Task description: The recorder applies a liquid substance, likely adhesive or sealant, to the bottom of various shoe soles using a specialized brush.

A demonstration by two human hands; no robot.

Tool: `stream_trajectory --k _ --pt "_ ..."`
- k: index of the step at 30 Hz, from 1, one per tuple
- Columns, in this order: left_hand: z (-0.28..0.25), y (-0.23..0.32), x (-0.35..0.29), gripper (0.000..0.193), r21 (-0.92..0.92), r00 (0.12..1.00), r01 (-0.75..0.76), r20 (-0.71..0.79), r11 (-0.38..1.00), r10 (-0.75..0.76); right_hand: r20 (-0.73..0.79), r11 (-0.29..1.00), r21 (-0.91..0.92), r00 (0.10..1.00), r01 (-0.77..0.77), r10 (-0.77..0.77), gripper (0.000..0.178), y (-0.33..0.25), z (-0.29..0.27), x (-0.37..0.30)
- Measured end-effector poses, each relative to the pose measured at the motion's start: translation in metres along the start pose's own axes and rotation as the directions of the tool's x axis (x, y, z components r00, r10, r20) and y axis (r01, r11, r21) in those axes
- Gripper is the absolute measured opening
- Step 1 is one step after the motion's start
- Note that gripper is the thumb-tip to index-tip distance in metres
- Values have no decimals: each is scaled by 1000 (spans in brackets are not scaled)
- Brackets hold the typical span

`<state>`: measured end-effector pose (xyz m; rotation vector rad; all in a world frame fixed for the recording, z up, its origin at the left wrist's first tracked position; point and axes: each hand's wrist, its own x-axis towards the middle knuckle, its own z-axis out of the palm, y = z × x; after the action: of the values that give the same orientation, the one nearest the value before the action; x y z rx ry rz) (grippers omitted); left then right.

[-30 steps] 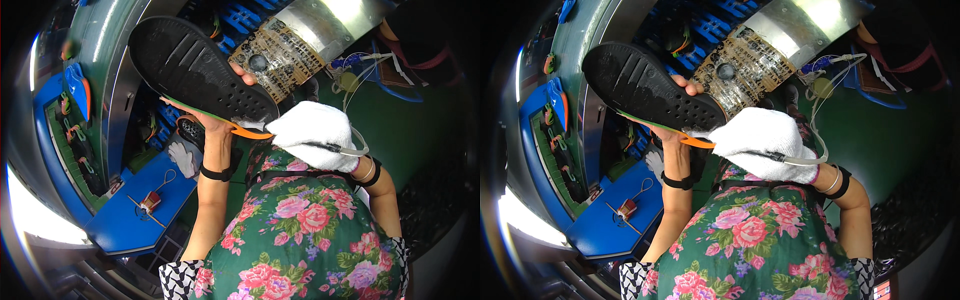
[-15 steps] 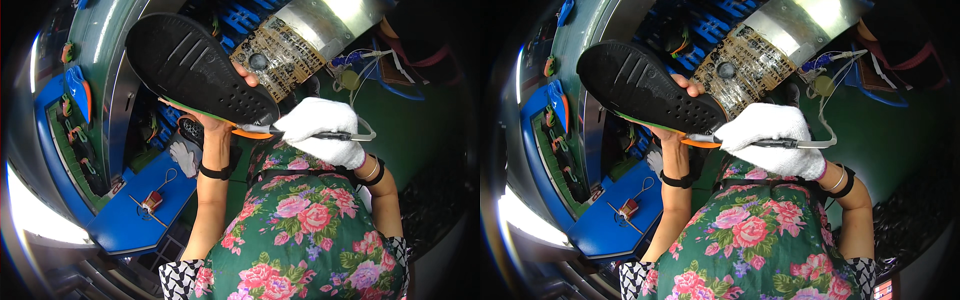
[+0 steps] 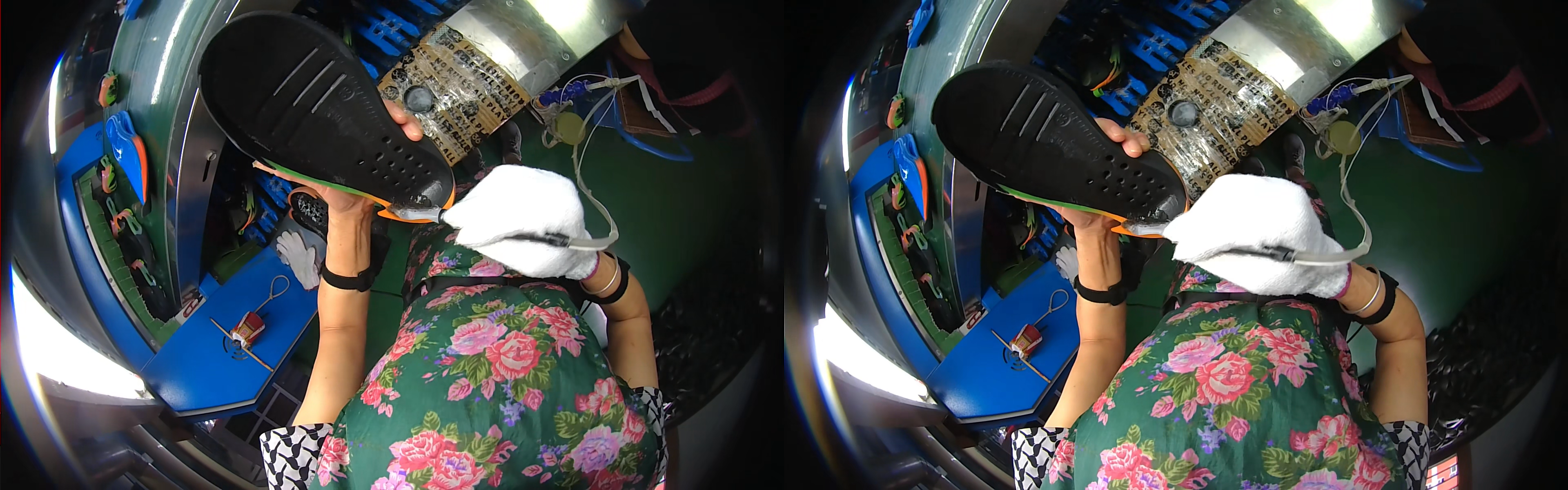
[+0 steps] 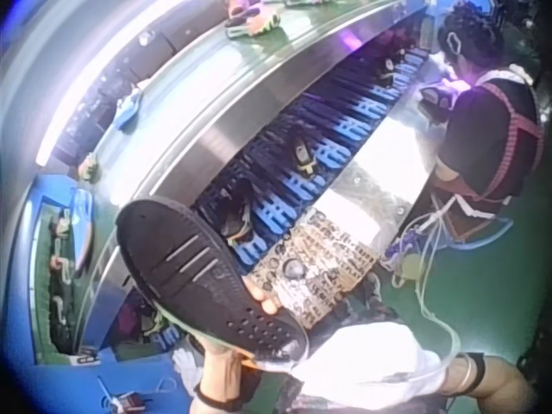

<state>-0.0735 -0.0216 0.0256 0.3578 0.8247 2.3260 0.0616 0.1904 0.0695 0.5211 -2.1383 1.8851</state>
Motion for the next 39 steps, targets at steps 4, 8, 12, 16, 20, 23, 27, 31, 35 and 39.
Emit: stream_trajectory --k 4,8,12,16,20,23,27,31,35,39 --pt "-1 -1 -3 120 -23 998 58 -33 998 -58 42 999 -34 999 22 -21 22 0 -1 -2" --pt "-2 -3 0 126 -30 999 44 -23 999 -45 58 993 -70 994 98 -94 26 -5 2 -2" --pt "-4 -9 -2 141 -75 993 21 -117 997 -30 -9 983 -102 987 156 -158 30 -10 16 2" --pt "-6 -12 -7 141 -74 987 51 -152 996 -61 5 991 -35 992 129 -129 30 -13 12 5" --pt "-13 -14 -8 141 -120 982 45 -175 992 -65 39 986 -128 994 107 -102 28 -12 3 1" --pt "-13 -13 -2 131 -94 997 80 -10 992 -82 4 985 -131 994 113 -113 27 -13 9 -2" --pt "-8 -17 -4 137 -110 984 35 -168 993 -54 7 989 -97 994 113 -113 27 -17 9 3" --pt "-5 -17 3 134 -207 998 -33 -66 978 20 -3 982 -156 994 107 -109 29 -11 3 0" --pt "-12 -16 1 133 -189 999 15 -45 982 -24 10 991 -121 998 61 -60 25 -15 12 1" --pt "-7 -14 3 115 -88 1000 -23 15 996 24 -26 997 -48 998 60 -61 25 -11 3 6"
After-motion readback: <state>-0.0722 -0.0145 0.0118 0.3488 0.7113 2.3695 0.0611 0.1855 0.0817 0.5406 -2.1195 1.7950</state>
